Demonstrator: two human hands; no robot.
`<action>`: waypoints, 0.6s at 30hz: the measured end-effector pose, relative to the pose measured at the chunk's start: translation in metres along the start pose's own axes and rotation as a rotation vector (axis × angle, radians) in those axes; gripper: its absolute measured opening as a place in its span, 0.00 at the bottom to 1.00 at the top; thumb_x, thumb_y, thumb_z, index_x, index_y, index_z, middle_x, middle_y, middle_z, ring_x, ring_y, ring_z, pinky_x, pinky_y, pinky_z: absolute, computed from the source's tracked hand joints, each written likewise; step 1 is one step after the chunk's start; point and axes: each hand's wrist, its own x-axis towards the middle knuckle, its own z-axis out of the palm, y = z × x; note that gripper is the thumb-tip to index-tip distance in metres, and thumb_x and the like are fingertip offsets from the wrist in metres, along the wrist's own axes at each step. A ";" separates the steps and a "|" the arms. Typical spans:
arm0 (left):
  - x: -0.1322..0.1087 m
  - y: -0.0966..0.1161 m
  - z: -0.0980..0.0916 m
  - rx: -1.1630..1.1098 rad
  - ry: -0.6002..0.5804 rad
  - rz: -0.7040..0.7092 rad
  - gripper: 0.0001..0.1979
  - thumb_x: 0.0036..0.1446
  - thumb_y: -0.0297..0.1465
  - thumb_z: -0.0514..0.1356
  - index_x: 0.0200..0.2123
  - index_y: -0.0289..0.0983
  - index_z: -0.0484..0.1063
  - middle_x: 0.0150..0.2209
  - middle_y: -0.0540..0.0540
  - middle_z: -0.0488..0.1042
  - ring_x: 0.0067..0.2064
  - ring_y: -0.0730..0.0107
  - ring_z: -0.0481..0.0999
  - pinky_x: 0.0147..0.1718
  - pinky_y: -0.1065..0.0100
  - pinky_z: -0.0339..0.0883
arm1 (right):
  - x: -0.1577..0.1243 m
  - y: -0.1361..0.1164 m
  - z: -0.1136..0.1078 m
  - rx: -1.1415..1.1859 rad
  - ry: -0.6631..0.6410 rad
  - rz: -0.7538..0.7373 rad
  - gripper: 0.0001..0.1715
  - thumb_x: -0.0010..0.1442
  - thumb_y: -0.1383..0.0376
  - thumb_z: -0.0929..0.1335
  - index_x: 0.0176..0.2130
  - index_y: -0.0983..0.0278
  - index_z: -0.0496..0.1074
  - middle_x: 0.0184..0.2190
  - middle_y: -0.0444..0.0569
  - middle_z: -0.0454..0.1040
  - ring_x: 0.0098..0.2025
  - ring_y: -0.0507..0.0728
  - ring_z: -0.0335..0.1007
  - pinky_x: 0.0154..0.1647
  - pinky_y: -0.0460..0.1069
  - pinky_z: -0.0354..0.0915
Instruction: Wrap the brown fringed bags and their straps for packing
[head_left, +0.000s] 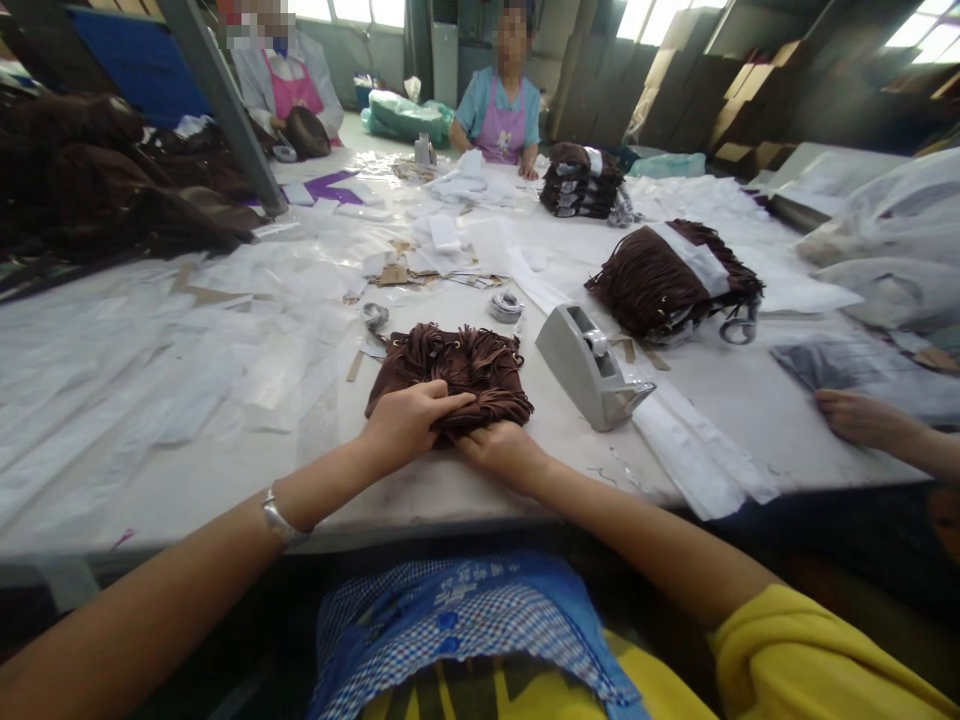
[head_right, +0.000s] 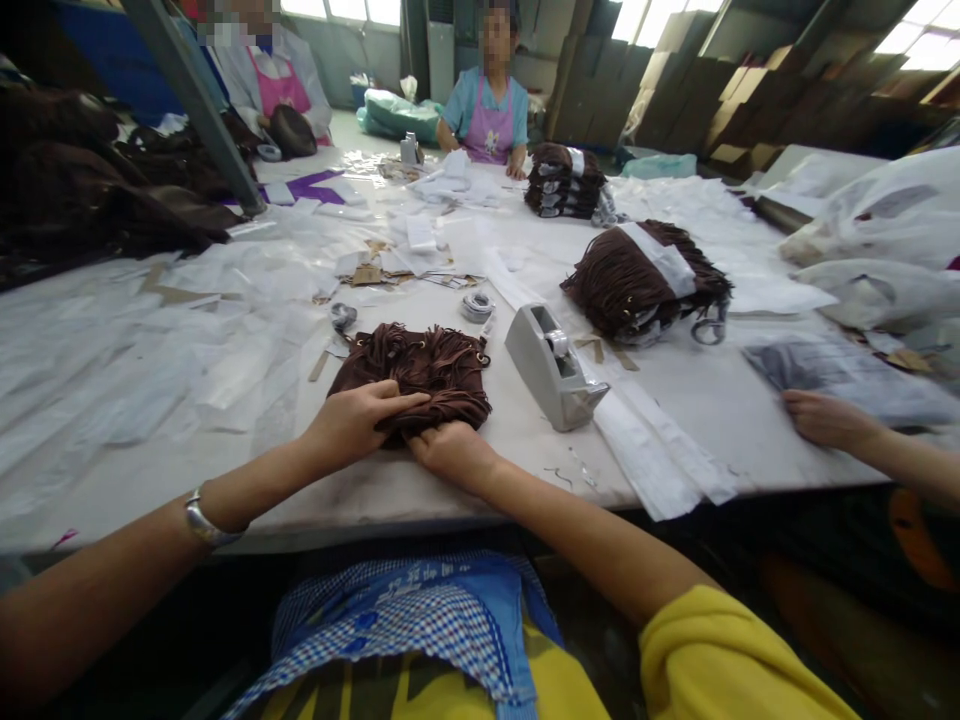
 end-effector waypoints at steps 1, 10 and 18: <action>-0.001 0.001 0.006 0.074 0.030 0.035 0.27 0.57 0.23 0.55 0.57 0.49 0.70 0.38 0.48 0.74 0.36 0.67 0.74 0.31 0.70 0.63 | -0.004 -0.001 -0.003 0.008 0.010 -0.053 0.14 0.66 0.73 0.62 0.47 0.68 0.76 0.35 0.54 0.80 0.33 0.57 0.76 0.33 0.50 0.72; -0.034 -0.002 0.027 0.030 0.048 0.218 0.29 0.60 0.22 0.53 0.63 0.45 0.62 0.39 0.45 0.72 0.38 0.65 0.71 0.37 0.66 0.68 | -0.040 -0.043 -0.019 0.294 0.013 0.240 0.15 0.65 0.64 0.66 0.51 0.66 0.72 0.45 0.56 0.76 0.47 0.63 0.70 0.49 0.57 0.68; -0.055 -0.002 0.001 -0.088 -0.139 0.290 0.28 0.62 0.31 0.56 0.65 0.47 0.59 0.49 0.42 0.68 0.44 0.60 0.69 0.45 0.58 0.68 | -0.046 -0.049 -0.034 0.404 -0.048 0.530 0.20 0.65 0.56 0.66 0.52 0.64 0.71 0.47 0.57 0.74 0.49 0.64 0.68 0.51 0.57 0.67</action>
